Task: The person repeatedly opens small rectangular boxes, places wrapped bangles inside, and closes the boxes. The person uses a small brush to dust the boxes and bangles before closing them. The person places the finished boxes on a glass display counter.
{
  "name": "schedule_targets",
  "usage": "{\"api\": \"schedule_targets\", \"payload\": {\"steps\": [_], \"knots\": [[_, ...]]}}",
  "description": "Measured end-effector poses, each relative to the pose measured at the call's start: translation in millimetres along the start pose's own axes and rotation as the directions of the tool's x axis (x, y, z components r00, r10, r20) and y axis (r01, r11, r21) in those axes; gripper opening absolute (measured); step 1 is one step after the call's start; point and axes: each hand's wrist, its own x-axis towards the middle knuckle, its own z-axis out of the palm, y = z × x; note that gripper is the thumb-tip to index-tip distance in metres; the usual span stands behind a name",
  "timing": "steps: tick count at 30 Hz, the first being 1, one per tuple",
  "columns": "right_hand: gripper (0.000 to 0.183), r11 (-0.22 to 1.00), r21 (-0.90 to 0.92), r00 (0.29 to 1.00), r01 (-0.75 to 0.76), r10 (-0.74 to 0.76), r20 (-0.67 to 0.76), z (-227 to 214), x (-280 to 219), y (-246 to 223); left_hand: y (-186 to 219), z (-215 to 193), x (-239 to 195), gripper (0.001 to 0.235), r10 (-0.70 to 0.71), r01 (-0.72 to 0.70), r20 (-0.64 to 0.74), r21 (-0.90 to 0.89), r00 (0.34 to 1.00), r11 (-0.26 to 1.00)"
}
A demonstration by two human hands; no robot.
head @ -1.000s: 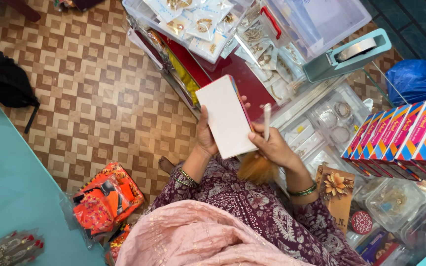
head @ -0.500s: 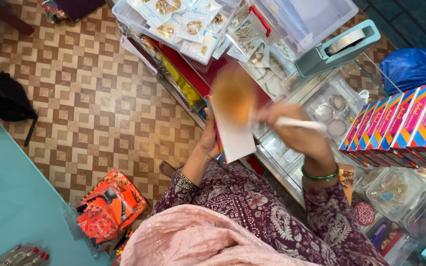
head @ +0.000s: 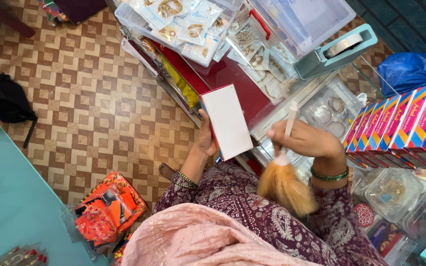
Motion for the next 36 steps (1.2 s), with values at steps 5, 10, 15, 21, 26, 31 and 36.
{"api": "schedule_targets", "payload": {"steps": [5,10,15,21,26,31,36], "knots": [[0.056,0.958,0.278,0.863,-0.068,0.196,-0.465,16.8,23.0,63.8,-2.2,-9.4,2.5,0.107,0.066,-0.061,-0.099,0.053,0.993,0.997],[0.073,0.900,0.433,0.992,-0.047,0.093,-0.088,82.2,43.7,100.3,-10.0,-10.4,11.1,0.106,0.160,-0.143,-0.263,0.081,0.951,0.986],[0.096,0.871,0.474,0.983,0.128,-0.050,-0.175,99.1,54.6,82.0,-12.7,-9.3,9.6,0.111,0.197,-0.184,-0.259,0.075,0.945,0.980],[0.090,0.953,-0.178,0.878,-0.243,0.139,-0.457,103.8,62.4,13.9,-22.4,-9.1,9.5,0.114,0.189,-0.134,-0.390,0.165,0.901,0.977],[0.097,0.851,-0.378,0.854,-0.365,0.144,-0.499,110.0,66.6,-15.2,-28.8,-20.5,7.0,0.113,0.145,-0.149,-0.280,0.007,0.949,0.989],[0.092,0.856,-0.349,0.853,-0.380,0.179,-0.490,107.4,69.1,-12.5,-35.0,-31.0,7.3,0.115,0.121,-0.139,-0.217,-0.069,0.969,0.988],[0.088,0.871,-0.339,0.867,-0.356,0.172,-0.468,93.7,65.9,-13.4,-33.8,-30.0,8.8,0.122,0.139,-0.148,-0.197,-0.031,0.971,0.988]]}}
